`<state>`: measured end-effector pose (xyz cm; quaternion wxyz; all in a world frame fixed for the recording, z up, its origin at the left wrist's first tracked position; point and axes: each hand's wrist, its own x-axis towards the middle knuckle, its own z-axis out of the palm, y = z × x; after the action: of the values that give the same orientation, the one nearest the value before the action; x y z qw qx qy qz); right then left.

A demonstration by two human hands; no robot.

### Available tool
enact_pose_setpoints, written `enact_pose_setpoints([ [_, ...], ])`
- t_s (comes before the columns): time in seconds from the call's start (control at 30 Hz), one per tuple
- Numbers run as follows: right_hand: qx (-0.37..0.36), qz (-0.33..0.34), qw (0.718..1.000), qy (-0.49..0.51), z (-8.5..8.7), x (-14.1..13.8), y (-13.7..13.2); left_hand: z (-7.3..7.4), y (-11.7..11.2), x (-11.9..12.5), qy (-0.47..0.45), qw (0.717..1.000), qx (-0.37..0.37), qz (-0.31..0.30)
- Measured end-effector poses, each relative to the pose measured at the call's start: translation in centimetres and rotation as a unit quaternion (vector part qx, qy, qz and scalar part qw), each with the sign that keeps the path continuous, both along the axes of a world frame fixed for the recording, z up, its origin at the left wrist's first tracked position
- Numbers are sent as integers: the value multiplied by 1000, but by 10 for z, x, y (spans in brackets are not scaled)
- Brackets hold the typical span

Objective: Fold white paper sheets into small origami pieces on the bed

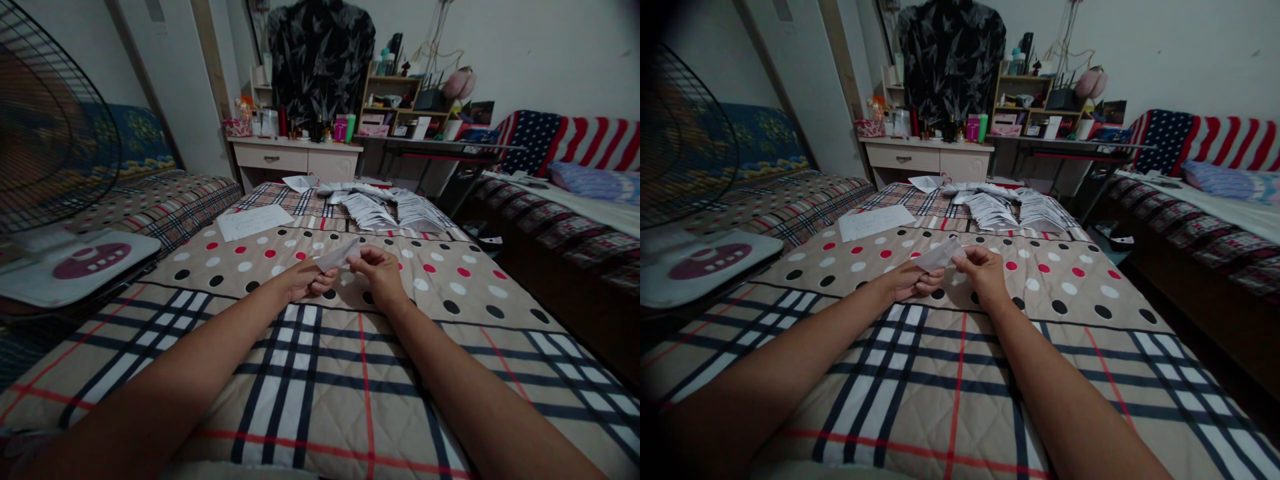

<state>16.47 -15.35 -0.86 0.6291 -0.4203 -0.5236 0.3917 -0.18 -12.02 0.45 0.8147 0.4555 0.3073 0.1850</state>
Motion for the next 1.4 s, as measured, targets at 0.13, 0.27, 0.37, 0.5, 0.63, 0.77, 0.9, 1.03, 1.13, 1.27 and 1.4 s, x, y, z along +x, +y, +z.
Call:
enact_pose_setpoints([
  [0.13, -12, -46, 999, 13, -1, 3, 4, -7, -1, 7, 28, 992, 84, 94],
  [0.27, -78, -76, 994, 26, -1, 9, 6, -15, 9, 7, 100, 947, 194, 236],
  [0.37, -156, -63, 986, 8, 0, 13, 5, -18, 18, 3, 56, 920, 237, 307],
  [0.5, -205, -51, 977, -16, 2, 16, 5, -20, 21, -1, 20, 924, 275, 264],
  [0.63, -224, -44, 973, -37, 3, 16, 6, -22, 20, 0, 63, 908, 329, 250],
  [0.77, -202, -34, 975, -90, -2, 17, 7, -25, 23, 0, 104, 890, 366, 253],
  [0.9, -119, -76, 954, -266, -10, 22, 11, -28, 27, -1, 145, 871, 402, 241],
  [1.03, -74, -129, 899, -412, -15, 23, 16, -28, 30, -2, 164, 861, 433, 211],
  [1.13, -47, -147, 887, -436, -16, 19, 18, -27, 31, -2, 176, 848, 455, 206],
  [1.27, -8, -161, 874, -459, -16, 13, 19, -33, 35, -2, 198, 821, 499, 194],
  [1.4, 14, -126, 893, -433, -20, 14, 21, -42, 40, -3, 205, 794, 542, 186],
])
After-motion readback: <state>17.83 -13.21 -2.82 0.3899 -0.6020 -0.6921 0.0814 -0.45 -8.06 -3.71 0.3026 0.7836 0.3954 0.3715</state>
